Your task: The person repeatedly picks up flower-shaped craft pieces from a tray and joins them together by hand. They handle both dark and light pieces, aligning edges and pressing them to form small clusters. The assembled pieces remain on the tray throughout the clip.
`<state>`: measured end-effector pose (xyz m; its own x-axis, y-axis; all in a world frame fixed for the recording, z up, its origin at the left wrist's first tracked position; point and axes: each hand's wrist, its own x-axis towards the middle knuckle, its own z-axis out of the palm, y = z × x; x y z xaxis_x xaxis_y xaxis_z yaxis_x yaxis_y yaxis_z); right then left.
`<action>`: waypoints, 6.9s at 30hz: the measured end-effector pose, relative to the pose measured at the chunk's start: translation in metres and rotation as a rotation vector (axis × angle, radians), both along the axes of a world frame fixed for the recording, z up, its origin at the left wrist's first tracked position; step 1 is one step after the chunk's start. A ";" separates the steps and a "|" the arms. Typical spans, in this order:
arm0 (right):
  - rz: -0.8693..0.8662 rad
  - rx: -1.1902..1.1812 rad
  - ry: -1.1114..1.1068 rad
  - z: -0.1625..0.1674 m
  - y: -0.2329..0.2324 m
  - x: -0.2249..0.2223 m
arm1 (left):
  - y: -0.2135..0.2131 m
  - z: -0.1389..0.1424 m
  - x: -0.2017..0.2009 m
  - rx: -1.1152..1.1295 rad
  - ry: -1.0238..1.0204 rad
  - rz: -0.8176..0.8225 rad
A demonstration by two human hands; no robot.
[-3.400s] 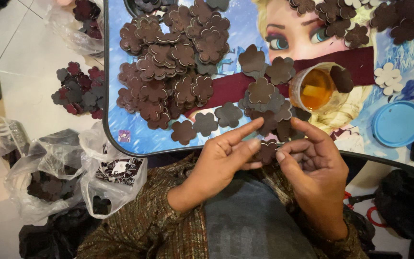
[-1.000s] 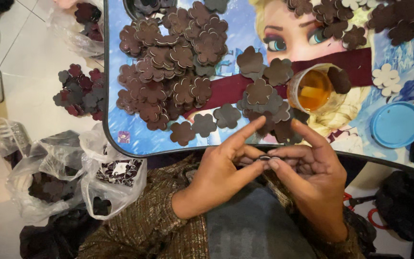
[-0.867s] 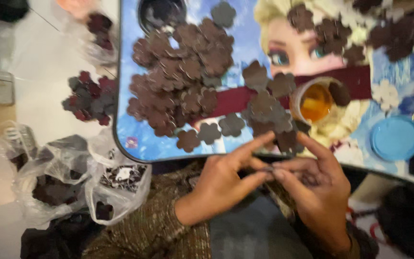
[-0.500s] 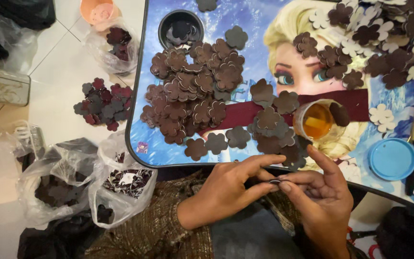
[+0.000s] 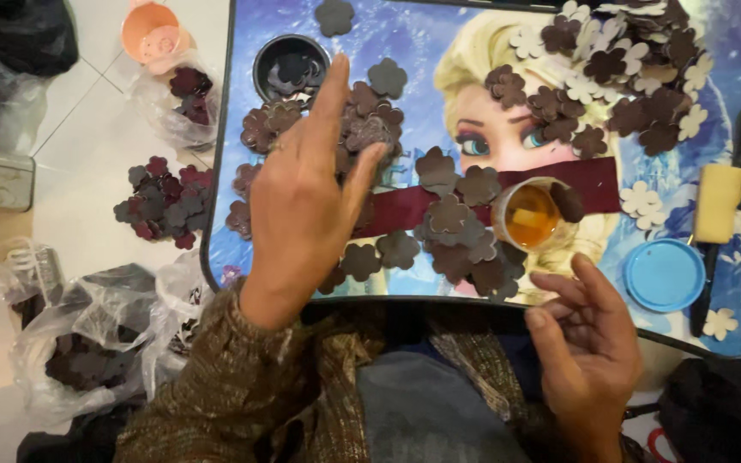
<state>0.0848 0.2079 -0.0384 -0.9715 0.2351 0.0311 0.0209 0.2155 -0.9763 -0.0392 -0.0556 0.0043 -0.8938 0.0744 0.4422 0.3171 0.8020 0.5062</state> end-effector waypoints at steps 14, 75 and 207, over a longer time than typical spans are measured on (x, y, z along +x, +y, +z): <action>0.132 0.878 0.204 0.050 0.074 -0.137 | 0.047 -0.037 0.062 0.065 0.094 -0.272; 0.035 1.028 0.335 0.005 0.014 -0.027 | 0.061 -0.052 0.069 0.747 -0.431 -0.278; 0.039 -0.175 -0.201 0.007 -0.008 0.015 | 0.056 -0.075 0.104 1.563 -1.278 -0.399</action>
